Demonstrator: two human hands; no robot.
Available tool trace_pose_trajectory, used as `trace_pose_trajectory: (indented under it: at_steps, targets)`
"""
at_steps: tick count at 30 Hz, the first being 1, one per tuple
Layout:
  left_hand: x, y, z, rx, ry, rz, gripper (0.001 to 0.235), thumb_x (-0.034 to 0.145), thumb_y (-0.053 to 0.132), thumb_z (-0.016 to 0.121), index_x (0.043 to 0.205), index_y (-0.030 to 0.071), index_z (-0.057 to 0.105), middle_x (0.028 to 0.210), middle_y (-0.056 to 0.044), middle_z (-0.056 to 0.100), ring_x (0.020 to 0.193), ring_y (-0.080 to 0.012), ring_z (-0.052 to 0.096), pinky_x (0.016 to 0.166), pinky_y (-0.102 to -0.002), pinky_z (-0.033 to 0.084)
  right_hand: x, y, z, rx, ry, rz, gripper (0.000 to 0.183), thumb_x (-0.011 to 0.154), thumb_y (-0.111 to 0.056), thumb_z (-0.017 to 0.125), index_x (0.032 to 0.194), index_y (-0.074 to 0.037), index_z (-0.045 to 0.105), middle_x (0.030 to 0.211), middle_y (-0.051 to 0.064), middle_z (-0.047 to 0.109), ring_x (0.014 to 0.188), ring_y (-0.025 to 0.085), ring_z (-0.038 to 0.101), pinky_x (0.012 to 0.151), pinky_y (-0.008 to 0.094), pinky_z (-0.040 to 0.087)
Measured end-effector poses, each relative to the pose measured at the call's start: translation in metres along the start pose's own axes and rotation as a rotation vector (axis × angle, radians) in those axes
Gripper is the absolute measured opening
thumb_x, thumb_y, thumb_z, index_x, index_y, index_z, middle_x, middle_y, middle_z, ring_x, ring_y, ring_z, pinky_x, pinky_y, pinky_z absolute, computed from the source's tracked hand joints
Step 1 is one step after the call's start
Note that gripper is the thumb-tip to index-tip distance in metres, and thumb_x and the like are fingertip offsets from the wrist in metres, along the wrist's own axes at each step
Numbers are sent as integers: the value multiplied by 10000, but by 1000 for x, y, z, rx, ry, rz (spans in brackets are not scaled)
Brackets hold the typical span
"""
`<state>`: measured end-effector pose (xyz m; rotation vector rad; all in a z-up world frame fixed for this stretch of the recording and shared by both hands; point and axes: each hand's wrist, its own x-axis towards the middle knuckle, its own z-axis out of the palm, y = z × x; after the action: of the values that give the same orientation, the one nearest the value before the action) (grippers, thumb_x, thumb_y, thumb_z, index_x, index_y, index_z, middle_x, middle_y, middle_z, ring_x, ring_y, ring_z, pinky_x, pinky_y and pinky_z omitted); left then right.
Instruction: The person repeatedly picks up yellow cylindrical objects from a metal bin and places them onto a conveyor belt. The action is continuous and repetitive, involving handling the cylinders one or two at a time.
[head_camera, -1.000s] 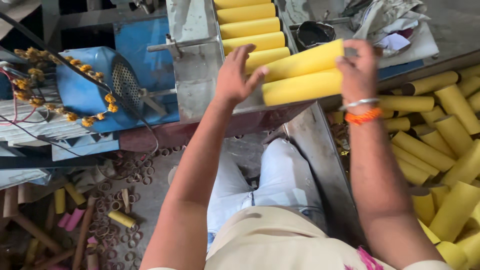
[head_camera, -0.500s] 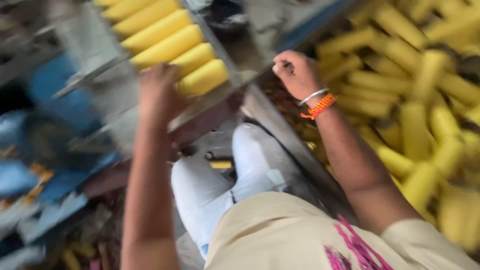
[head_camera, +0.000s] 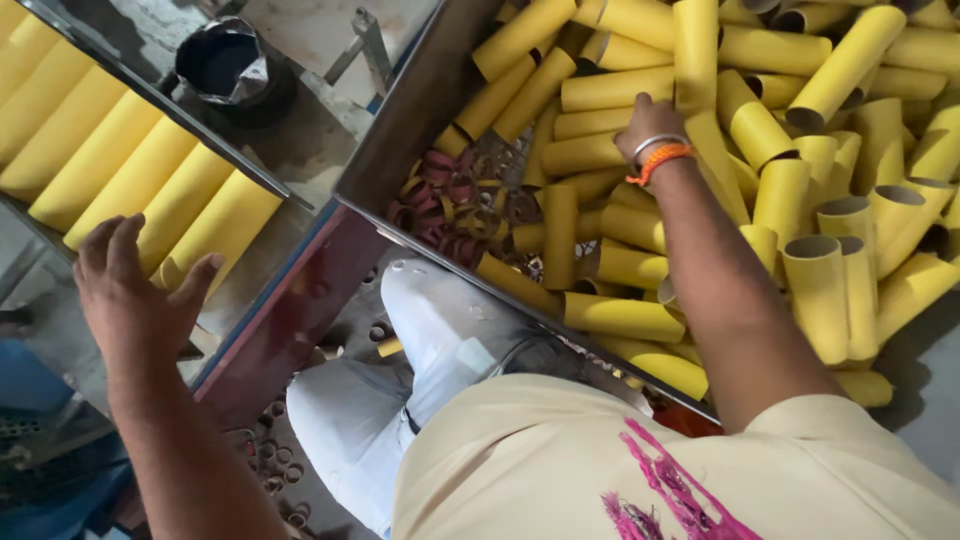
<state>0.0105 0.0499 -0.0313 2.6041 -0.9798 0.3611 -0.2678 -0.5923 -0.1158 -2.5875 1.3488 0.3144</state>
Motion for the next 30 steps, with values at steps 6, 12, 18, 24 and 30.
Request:
trace_pose_trajectory:
  at_steps: [6,12,18,24,30]
  targets:
    - [3,-3,5,-2,28,7,654,879,357,923,1325,14,589,1423,-190,568,1334,-375,543,1109,-487,481,38,10,65,192,94,249,998,850,-361,793,1600,-19,231,1357,282,603,1210,426,609,1032,468,497]
    - [7,11,-3,6,33,-35,637,895,347,933,1353,26,627,1383,-191,591,1306,-385,562,1128,-521,488,54,27,101,537,476,210,662,818,-156,785,1406,-50,498,1399,232,595,1246,376,600,1006,423,534]
    - [4,20,-8,-90,95,-38,615,893,304,925,1348,23,623,1372,-199,589,1331,-408,560,1125,-505,476,-9,-25,77,495,394,-187,557,961,-99,760,1464,-112,520,1204,181,713,1086,360,697,910,443,541]
    - [12,29,-12,-164,138,-125,645,870,337,919,1345,19,620,1372,-218,587,1258,-431,552,1058,-500,460,-60,-121,-31,906,235,-844,446,1062,-2,652,1478,-8,489,1373,120,679,1207,247,696,1000,355,577]
    - [16,32,-1,-250,256,-160,495,941,302,823,1302,35,614,1316,-201,598,1213,-419,562,1031,-493,468,-110,-166,-137,1131,235,-990,364,1144,-11,611,1493,2,507,1276,114,686,1061,143,672,975,263,552]
